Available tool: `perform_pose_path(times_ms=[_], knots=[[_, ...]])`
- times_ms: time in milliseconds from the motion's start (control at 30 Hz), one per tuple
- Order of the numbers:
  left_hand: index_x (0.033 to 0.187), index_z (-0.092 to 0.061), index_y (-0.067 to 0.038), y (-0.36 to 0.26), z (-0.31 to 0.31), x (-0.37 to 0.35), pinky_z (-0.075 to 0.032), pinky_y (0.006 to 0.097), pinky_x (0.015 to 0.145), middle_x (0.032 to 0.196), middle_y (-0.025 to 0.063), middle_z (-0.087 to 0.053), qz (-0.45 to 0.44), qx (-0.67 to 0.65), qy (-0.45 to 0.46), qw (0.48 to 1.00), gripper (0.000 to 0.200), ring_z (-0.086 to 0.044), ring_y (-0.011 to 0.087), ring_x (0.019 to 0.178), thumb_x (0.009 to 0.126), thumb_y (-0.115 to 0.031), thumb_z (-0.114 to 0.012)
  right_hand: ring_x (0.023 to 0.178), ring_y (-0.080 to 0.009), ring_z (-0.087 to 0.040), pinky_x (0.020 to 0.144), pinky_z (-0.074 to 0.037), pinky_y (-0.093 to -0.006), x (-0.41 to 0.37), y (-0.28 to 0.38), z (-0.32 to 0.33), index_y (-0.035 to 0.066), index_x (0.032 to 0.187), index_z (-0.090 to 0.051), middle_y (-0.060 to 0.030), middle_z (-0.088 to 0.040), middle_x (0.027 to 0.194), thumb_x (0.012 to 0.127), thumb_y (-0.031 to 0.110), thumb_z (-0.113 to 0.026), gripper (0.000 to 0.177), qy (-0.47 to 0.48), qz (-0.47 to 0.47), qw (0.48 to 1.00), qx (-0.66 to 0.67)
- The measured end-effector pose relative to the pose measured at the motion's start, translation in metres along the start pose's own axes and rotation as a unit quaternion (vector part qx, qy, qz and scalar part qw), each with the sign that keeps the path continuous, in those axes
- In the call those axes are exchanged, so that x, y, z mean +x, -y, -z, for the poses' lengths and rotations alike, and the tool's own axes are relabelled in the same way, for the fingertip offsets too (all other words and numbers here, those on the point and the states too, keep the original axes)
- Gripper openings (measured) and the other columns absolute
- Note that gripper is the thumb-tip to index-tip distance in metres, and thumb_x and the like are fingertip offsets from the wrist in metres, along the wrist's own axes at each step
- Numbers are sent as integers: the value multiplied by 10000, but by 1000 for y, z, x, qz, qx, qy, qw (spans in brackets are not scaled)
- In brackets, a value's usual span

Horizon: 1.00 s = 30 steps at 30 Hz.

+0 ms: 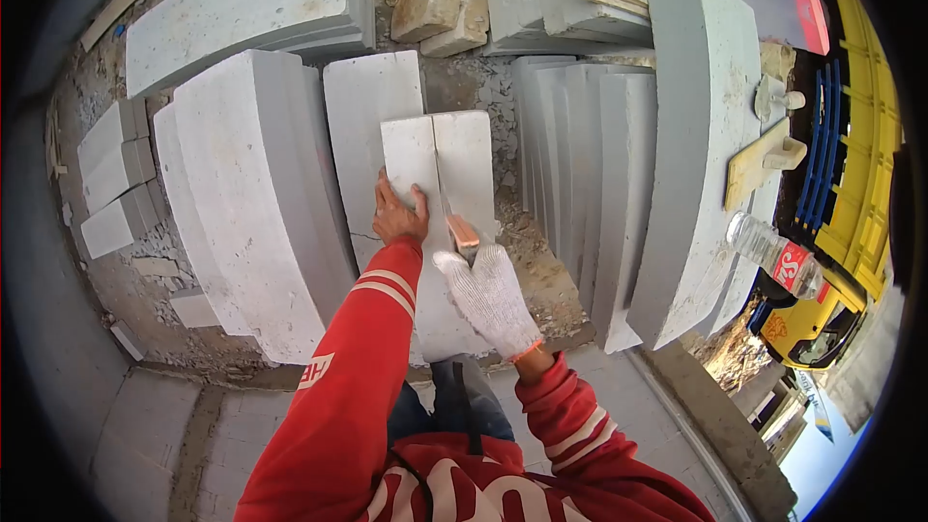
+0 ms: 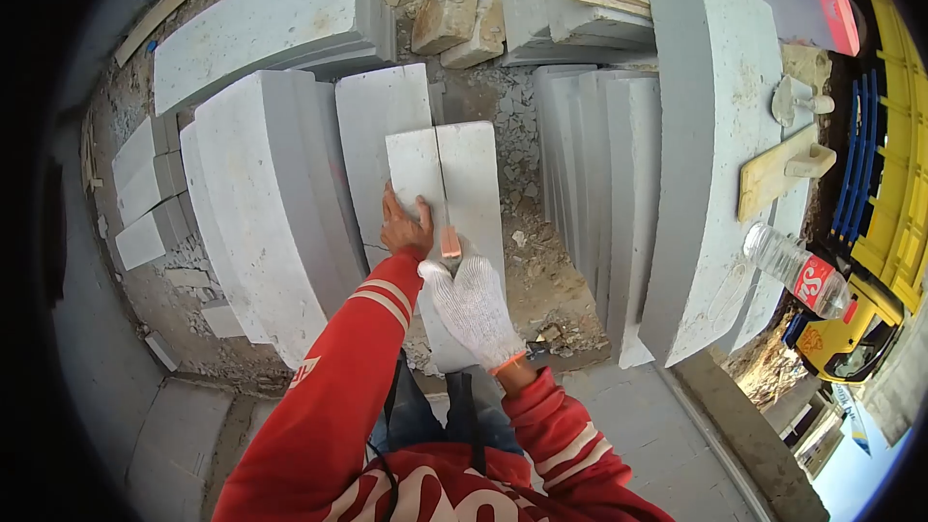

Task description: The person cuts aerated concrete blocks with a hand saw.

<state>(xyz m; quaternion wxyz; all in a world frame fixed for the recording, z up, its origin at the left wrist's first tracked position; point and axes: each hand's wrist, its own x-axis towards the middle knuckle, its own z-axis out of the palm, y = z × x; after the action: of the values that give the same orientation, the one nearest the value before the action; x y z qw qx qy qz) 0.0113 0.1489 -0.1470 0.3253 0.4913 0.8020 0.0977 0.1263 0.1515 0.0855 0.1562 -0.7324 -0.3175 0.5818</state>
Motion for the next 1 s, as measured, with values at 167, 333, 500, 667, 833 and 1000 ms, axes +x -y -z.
perform_pose_path(times_ms=[167,333,500,667,833,1000], knots=[[1570,-311,-128,-6,4,-2,-544,522,974,1499,128,-516,2,19,-11,1000,735,-637,404,1219,955,-431,-576,873,-407,-744,733,-569,-446,4,-3,-4,-105,1159,-614,-279,-693,839,931,267,-707,446,11,-5,1000,-15],[1562,-327,-125,5,6,-16,-551,498,971,1486,129,-530,5,-5,17,1000,749,-648,396,1205,929,-401,-616,861,-478,-709,703,-555,-470,94,-4,-21,-114,966,-642,-303,-680,778,934,320,-652,435,14,-65,997,-35],[1540,-363,-116,-9,4,0,-558,509,946,1458,149,-551,8,16,-25,1000,691,-669,421,1149,953,-401,-589,928,-456,-724,784,-579,-463,-32,0,-3,-95,1329,-547,-288,-701,893,920,255,-705,561,5,-38,998,41],[1527,-367,-97,-8,5,-1,-552,531,944,1460,150,-555,15,-23,-10,1000,660,-668,439,1137,971,-367,-598,909,-453,-717,766,-562,-454,65,-20,-32,-60,1086,-625,-280,-692,868,913,273,-690,381,-29,-38,998,-32],[1523,-369,-79,-4,4,-4,-571,527,899,1451,189,-570,-38,-7,-40,998,701,-695,442,1079,963,-428,-606,857,-476,-711,713,-560,-483,56,-9,-28,-98,1059,-614,-306,-682,843,904,251,-684,388,-30,-81,996,11],[1538,-357,-85,3,-1,-6,-594,528,825,1446,185,-582,-19,22,-28,999,711,-725,437,971,969,-464,-555,875,-490,-704,719,-558,-501,26,-35,-43,-116,1059,-613,-332,-668,830,908,227,-675,380,-90,48,995,-20]])
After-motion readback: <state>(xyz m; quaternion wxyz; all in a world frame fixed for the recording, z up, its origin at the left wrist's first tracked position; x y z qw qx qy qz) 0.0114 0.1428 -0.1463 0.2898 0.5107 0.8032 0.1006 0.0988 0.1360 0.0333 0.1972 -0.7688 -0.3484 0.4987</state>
